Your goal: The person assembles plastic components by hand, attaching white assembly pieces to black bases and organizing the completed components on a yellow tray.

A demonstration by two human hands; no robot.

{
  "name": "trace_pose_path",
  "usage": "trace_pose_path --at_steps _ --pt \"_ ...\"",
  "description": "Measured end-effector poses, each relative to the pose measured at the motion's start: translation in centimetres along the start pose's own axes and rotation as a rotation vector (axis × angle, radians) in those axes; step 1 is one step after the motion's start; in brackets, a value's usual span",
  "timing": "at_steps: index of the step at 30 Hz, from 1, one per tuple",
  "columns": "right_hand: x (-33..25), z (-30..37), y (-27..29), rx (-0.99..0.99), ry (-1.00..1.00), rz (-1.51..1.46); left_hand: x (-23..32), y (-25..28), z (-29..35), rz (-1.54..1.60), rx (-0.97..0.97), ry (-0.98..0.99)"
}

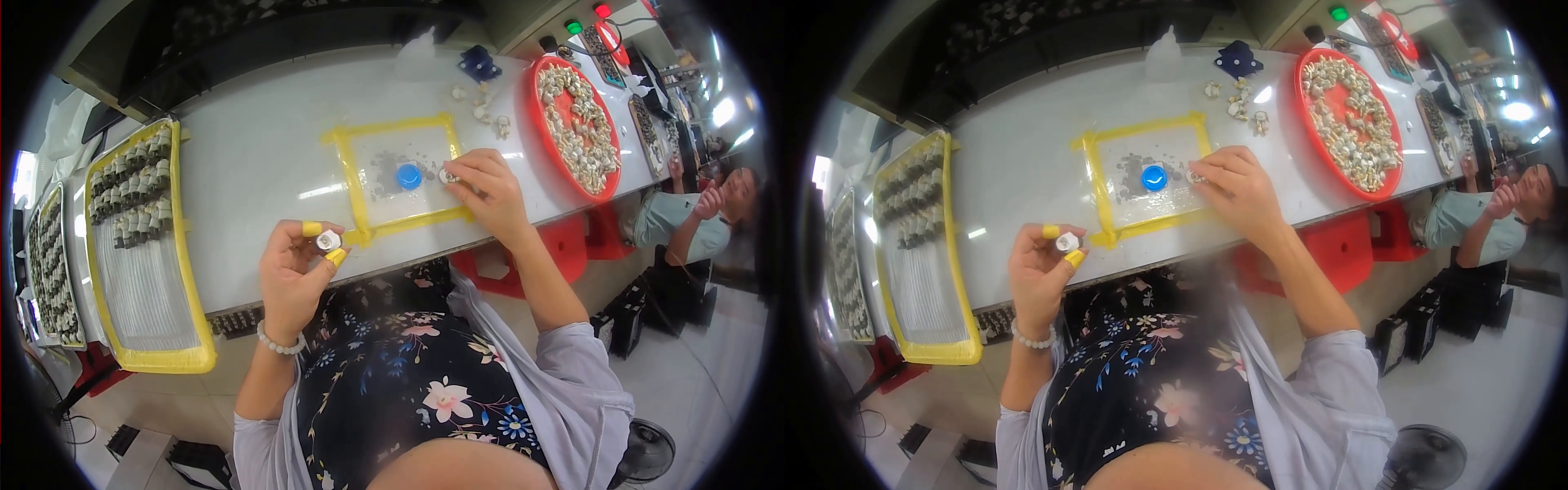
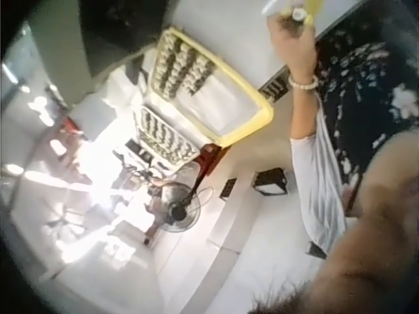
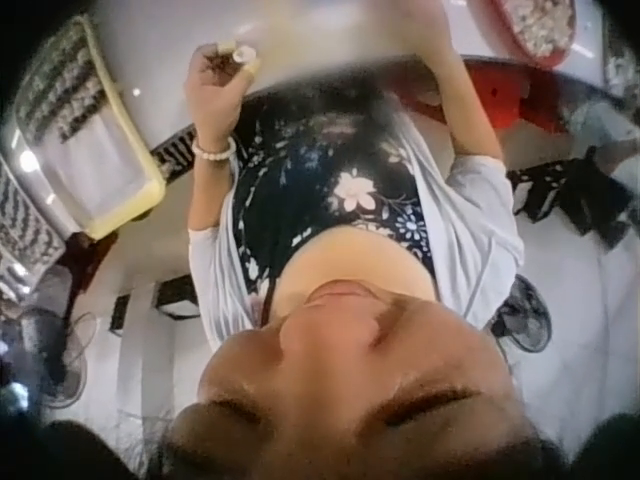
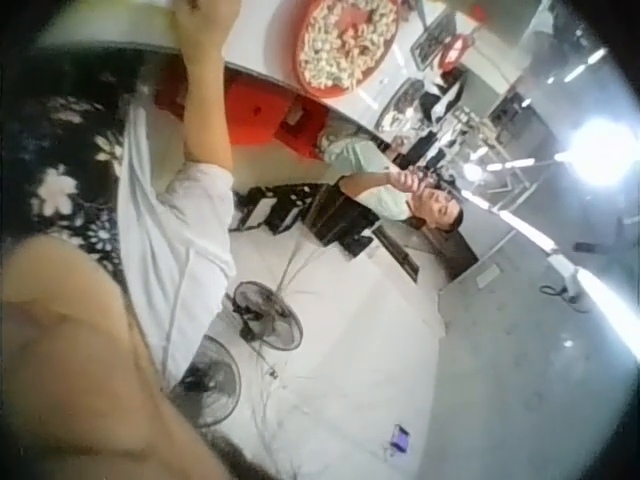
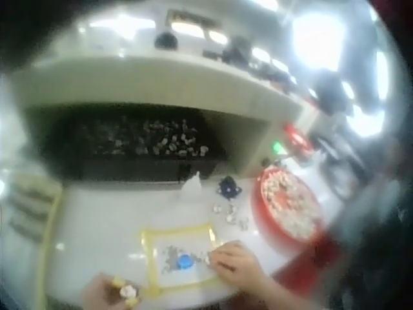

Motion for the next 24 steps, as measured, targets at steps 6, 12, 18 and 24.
trace_pose_path --at_steps 6,12,18,24 --pt "-0.2 0.4 0.7 0.028 0.078 0.128 0.3 0.1 0.2 -0.072 0.054 -0.008" --pt "-0.7 -0.3 0.6 -0.056 0.057 0.111 1.1 0.1 0.0 -0.505 0.047 -0.166" --pt "-1.1 -0.9 -0.1 -0.091 -0.076 -0.089 1.0 0.7 0.1 -0.466 0.054 -0.169" --pt "-3.1 -2.9 -0.7 -0.112 0.078 -0.052 0.9 -0.3 0.0 -0.251 -0.012 -0.039"
Point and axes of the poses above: each hand's wrist, its own z-axis away from the middle knuckle, its own y-axis out of the back of the hand, x = y × z, the point moved 7 cm from there along -z, towards the middle knuckle, and after that the axes turned 2 degrees about -y, right-handed, at the moved point
